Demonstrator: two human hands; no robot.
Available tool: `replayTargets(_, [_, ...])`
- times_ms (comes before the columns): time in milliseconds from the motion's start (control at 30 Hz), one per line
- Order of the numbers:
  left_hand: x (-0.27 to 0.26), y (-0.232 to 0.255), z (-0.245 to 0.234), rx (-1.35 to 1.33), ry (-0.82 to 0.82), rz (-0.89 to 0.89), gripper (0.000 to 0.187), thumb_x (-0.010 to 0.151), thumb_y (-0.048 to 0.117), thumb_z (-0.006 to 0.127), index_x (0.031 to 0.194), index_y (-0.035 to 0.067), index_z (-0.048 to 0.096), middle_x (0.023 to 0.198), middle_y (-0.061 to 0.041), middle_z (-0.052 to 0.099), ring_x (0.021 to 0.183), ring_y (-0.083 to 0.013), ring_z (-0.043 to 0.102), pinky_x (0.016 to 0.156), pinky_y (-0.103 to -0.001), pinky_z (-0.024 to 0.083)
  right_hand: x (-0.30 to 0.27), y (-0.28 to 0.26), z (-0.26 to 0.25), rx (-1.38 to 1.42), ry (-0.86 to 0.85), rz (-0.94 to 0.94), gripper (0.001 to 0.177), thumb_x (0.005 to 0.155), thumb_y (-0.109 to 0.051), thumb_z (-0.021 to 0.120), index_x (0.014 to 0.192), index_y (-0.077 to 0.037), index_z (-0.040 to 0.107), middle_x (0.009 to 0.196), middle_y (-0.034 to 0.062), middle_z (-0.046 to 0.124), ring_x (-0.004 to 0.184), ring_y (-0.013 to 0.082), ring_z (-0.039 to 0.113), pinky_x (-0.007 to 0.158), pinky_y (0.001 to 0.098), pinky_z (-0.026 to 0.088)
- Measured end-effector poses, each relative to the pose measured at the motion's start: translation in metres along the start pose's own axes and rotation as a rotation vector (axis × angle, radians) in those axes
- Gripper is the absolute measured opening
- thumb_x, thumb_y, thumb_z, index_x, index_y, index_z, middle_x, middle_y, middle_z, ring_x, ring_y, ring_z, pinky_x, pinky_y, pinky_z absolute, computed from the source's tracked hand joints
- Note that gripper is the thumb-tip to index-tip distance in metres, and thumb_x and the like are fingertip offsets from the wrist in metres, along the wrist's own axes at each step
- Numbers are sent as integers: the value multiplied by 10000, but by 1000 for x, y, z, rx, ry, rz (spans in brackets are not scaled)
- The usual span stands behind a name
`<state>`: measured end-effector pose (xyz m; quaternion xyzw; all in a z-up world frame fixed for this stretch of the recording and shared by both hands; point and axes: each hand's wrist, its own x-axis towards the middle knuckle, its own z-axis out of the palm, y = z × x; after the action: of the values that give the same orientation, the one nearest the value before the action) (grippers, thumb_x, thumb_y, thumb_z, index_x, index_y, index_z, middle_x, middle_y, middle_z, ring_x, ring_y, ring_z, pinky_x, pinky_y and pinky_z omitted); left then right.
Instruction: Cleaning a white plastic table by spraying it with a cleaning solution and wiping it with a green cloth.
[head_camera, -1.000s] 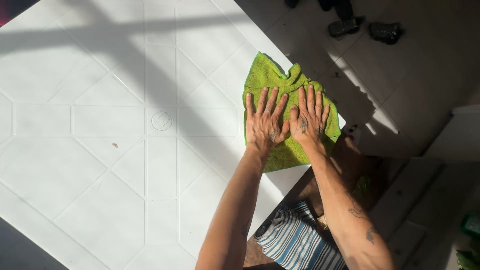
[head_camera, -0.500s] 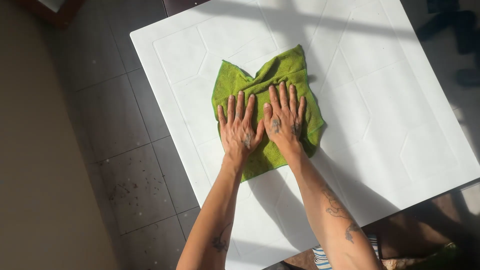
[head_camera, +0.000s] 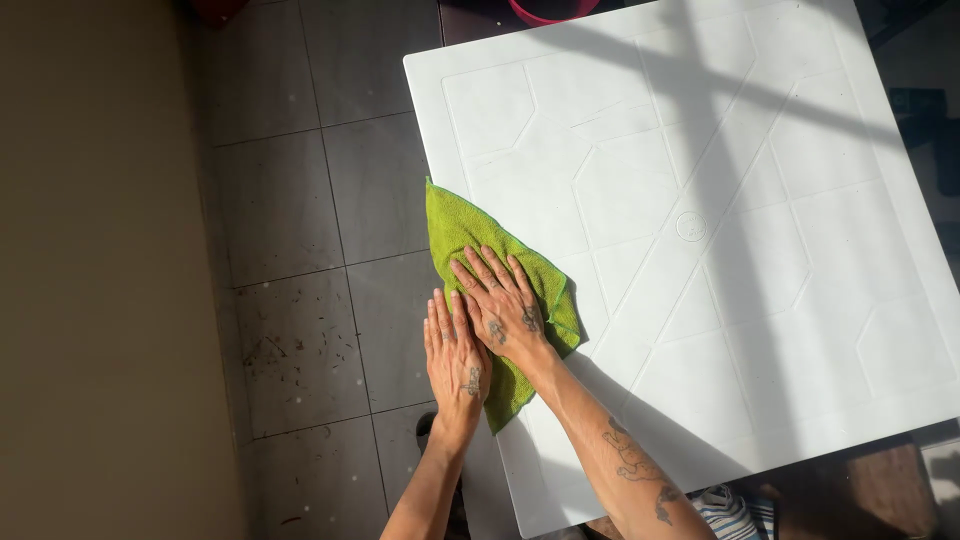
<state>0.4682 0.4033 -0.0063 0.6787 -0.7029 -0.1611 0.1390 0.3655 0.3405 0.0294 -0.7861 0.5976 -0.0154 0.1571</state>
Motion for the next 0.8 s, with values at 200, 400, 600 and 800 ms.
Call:
replayTargets(200, [29, 24, -26, -287, -101, -65, 748, 831, -13, 399, 1522, 131, 152, 1586, -98, 146, 1445, -246, 161, 1126, -348, 255, 10, 1, -20, -15, 10, 30, 853, 810, -146, 527, 1520, -380, 116, 1594, -66, 66, 1452, 247, 43, 1145, 540, 34])
replayTargets(400, [97, 31, -7, -97, 44, 26, 689, 890, 68, 462, 1522, 122, 192, 1577, -74, 198, 1454, -226, 125, 1162, -356, 148, 71, 40, -21, -52, 83, -13, 928, 774, -140, 595, 1524, -382, 105, 1599, -76, 63, 1461, 231, 66, 1157, 542, 54])
replayTargets(600, [186, 27, -6, 100, 113, 67, 661, 922, 197, 443, 1528, 165, 179, 1590, -32, 164, 1464, -222, 106, 1182, -395, 65, 152, 63, -31, -13, 218, 8, 680, 920, -246, 483, 1508, -411, 185, 1590, -93, 133, 1463, 216, 129, 1164, 535, 95])
replayTargets(800, [280, 9, 1, 37, 45, 65, 596, 962, 344, 363, 1520, 205, 209, 1602, -35, 74, 1470, -243, 53, 1183, -410, 61, 223, 91, -47, 65, 329, 72, 468, 1003, -378, 349, 1469, -407, 306, 1549, -80, 273, 1434, 216, 236, 1159, 522, 139])
